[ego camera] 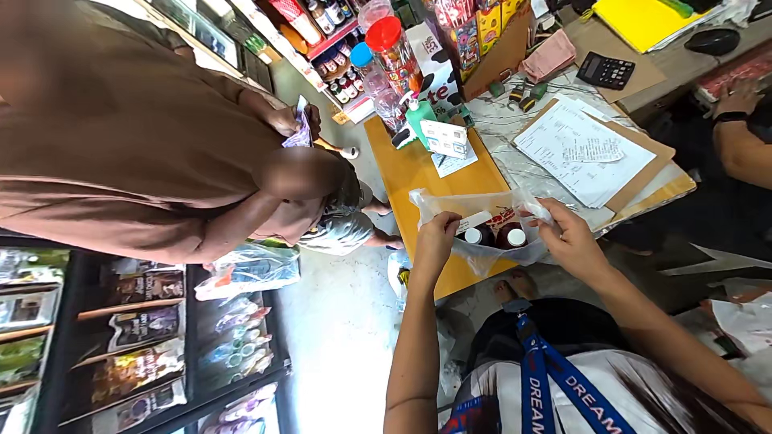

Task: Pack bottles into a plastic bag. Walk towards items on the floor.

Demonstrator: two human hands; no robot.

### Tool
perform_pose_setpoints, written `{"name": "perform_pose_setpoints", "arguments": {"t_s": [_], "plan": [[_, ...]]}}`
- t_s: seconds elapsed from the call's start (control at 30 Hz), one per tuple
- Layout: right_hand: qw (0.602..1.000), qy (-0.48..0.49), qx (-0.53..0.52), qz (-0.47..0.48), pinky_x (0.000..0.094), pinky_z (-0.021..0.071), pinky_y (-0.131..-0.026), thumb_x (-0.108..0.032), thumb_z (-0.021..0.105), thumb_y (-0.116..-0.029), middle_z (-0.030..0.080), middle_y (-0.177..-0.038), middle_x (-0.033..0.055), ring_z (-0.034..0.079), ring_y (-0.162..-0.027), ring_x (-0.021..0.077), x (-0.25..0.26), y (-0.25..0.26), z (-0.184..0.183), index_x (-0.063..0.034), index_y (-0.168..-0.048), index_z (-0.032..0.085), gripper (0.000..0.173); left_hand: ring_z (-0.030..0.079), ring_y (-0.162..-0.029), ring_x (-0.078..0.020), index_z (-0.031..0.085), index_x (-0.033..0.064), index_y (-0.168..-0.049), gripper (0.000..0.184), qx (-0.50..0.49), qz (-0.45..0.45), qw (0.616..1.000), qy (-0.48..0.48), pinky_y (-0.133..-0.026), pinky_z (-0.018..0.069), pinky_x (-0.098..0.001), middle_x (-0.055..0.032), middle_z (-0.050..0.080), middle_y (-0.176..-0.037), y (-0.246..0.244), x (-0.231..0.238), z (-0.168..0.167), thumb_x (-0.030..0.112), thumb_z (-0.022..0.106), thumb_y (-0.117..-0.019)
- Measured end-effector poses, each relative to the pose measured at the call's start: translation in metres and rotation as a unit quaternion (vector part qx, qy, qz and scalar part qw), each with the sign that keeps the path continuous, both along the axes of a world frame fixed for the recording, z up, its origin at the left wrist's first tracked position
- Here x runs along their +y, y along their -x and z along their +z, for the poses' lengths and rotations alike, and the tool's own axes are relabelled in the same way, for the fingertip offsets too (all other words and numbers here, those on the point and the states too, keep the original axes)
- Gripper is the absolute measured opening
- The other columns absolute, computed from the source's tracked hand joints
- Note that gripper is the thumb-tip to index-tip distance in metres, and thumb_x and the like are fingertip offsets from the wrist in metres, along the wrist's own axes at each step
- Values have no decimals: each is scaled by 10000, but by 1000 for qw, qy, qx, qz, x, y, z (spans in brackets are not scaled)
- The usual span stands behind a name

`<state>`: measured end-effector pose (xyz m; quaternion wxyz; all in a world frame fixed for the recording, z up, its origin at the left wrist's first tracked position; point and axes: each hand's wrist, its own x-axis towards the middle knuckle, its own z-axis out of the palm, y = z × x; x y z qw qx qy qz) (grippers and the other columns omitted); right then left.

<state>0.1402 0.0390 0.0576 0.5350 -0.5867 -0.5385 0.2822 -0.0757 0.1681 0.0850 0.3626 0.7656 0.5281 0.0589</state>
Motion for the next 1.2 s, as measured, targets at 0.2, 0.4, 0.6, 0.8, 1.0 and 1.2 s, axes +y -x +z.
{"name": "perform_pose_setpoints", "arguments": {"t_s": [0.2,0.4,0.6,0.8,1.0,1.2], "plan": [[1000,8,1,9,294,561,-946,-37,452,-975,671,-1218,192,668,-1123,171,-1,-4,-3,77,-1259,620,349,722,-983,-277,683,-10,-1243,299,44,12,999,-14,-915,570,-431,-191,718,-1139,-5,-8,1,149,498,-1071],[999,2,12,31,316,569,-952,-34,446,-972,663,-1230,195,663,-1145,183,-1,-8,-1,91,-1247,606,342,728,-857,-287,718,-18,-1175,277,-42,46,982,-177,-816,592,-469,-184,738,-1002,15,-23,13,155,541,-1050],[999,0,10,49,311,572,-939,-34,453,-966,662,-1232,196,665,-1129,179,-2,-9,1,89,-1244,607,341,620,-1132,-285,492,-69,-1417,610,-143,159,932,-294,-892,532,-401,-256,584,-1351,40,-22,26,268,706,-957],[997,1,9,75,295,555,-943,-102,509,-990,652,-1218,175,651,-1092,154,2,-6,9,57,-1188,641,286,704,-839,-130,686,-64,-1031,312,-182,160,959,-145,-851,571,-354,-78,726,-864,39,-8,-6,162,476,-1075],[995,3,13,96,223,583,-772,-28,451,-999,680,-1085,113,675,-876,80,14,7,19,65,-1149,645,262,465,-513,12,617,128,-873,332,-414,292,860,-55,-595,479,-188,149,449,-555,59,-14,0,119,364,-1087],[993,61,58,83,166,523,-703,-21,398,-1025,724,-932,14,634,-758,5,29,23,31,16,-1120,678,297,477,-513,4,644,93,-861,322,-418,302,854,-76,-573,464,-179,127,486,-556,72,-29,3,76,399,-1068]]}}
